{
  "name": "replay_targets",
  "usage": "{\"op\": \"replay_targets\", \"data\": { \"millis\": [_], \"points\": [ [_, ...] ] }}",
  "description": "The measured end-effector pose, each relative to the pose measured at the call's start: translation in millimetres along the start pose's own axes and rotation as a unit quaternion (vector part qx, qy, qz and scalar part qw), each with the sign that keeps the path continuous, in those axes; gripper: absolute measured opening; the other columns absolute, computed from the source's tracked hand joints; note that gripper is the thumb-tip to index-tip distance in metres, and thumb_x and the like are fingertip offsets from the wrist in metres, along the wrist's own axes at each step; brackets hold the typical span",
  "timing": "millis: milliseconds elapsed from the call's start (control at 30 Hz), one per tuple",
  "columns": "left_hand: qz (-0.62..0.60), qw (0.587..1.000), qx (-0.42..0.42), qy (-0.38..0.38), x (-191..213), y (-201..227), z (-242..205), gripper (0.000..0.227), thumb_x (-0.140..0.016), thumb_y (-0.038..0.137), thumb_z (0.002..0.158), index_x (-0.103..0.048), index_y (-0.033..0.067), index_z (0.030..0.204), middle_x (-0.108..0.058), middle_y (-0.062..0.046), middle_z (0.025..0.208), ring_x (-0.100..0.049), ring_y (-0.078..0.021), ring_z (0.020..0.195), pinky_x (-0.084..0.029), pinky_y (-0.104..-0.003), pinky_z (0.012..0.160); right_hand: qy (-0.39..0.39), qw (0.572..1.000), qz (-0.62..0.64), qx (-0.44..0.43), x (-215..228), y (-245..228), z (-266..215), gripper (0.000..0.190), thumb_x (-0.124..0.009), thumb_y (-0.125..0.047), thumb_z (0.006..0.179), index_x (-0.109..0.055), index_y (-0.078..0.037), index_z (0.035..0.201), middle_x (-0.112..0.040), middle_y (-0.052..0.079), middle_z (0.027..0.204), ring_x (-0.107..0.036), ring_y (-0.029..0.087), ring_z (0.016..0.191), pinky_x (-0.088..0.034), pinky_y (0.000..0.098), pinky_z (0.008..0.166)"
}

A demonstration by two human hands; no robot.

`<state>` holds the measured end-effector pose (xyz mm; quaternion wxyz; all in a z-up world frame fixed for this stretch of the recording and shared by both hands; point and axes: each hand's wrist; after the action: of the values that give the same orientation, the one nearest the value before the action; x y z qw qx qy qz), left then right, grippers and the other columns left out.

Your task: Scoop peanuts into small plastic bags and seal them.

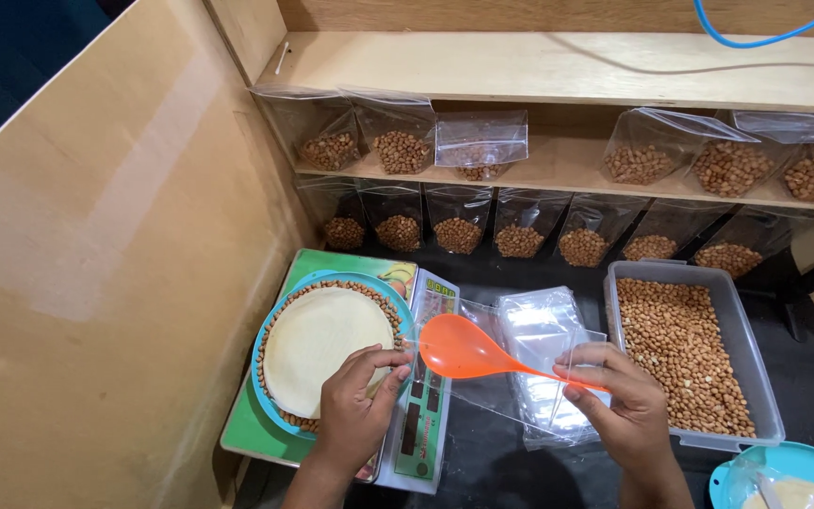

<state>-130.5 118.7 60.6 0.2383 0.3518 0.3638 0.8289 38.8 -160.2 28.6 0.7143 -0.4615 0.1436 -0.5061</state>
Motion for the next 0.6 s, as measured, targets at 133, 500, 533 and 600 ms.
{"op": "replay_targets", "data": {
  "millis": [133, 500, 533, 600],
  "points": [
    [-0.002, 1.0, 0.028, -0.015, -2.0, 2.9, -0.9, 0.013, -0.072, 0.015, 0.092, -0.074, 0.0066, 0.102, -0.081, -0.009, 0.099, -0.077, -0.0266, 0.101, -0.054, -0.042, 0.102, -0.004, 1.0, -0.013, -0.016, 3.8, 3.4, -2.0, 0.022, -0.077, -0.002, 0.082, -0.079, -0.001, 0.104, -0.074, 0.012, 0.107, -0.071, 0.022, 0.105, -0.056, 0.0318, 0.089],
    [-0.025, 0.998, 0.053, -0.008, -0.5, 4.2, -3.6, 0.013, -0.073, 0.014, 0.091, -0.073, 0.0062, 0.102, -0.079, -0.012, 0.1, -0.076, -0.027, 0.103, -0.057, -0.038, 0.092, -0.011, 1.0, -0.01, 0.0, 3.5, 1.6, -1.6, 0.023, -0.077, -0.004, 0.082, -0.079, -0.001, 0.105, -0.074, 0.011, 0.108, -0.071, 0.021, 0.106, -0.055, 0.0319, 0.091],
    [-0.025, 0.998, 0.053, -0.008, -0.5, 3.9, -4.1, 0.013, -0.073, 0.014, 0.091, -0.073, 0.0062, 0.102, -0.079, -0.012, 0.1, -0.076, -0.027, 0.103, -0.057, -0.038, 0.092, -0.011, 1.0, -0.01, 0.001, 3.0, 1.4, -1.6, 0.023, -0.077, -0.004, 0.082, -0.079, -0.001, 0.105, -0.074, 0.011, 0.108, -0.071, 0.021, 0.106, -0.055, 0.0319, 0.091],
    [-0.025, 0.998, 0.059, -0.008, -0.5, 3.3, -4.8, 0.013, -0.073, 0.014, 0.091, -0.072, 0.0065, 0.101, -0.08, -0.011, 0.1, -0.076, -0.0268, 0.102, -0.057, -0.038, 0.092, -0.011, 1.0, 0.004, 0.007, 2.2, 1.1, -1.6, 0.022, -0.077, -0.004, 0.083, -0.079, -0.001, 0.105, -0.074, 0.011, 0.107, -0.071, 0.021, 0.106, -0.055, 0.0317, 0.09]
  ]
}}
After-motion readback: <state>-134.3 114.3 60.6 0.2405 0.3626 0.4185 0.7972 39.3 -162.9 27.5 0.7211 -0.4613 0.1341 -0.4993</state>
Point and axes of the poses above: each hand's wrist, its own z-axis towards the middle knuckle, its own x-axis out of the back of the hand, y = z × x
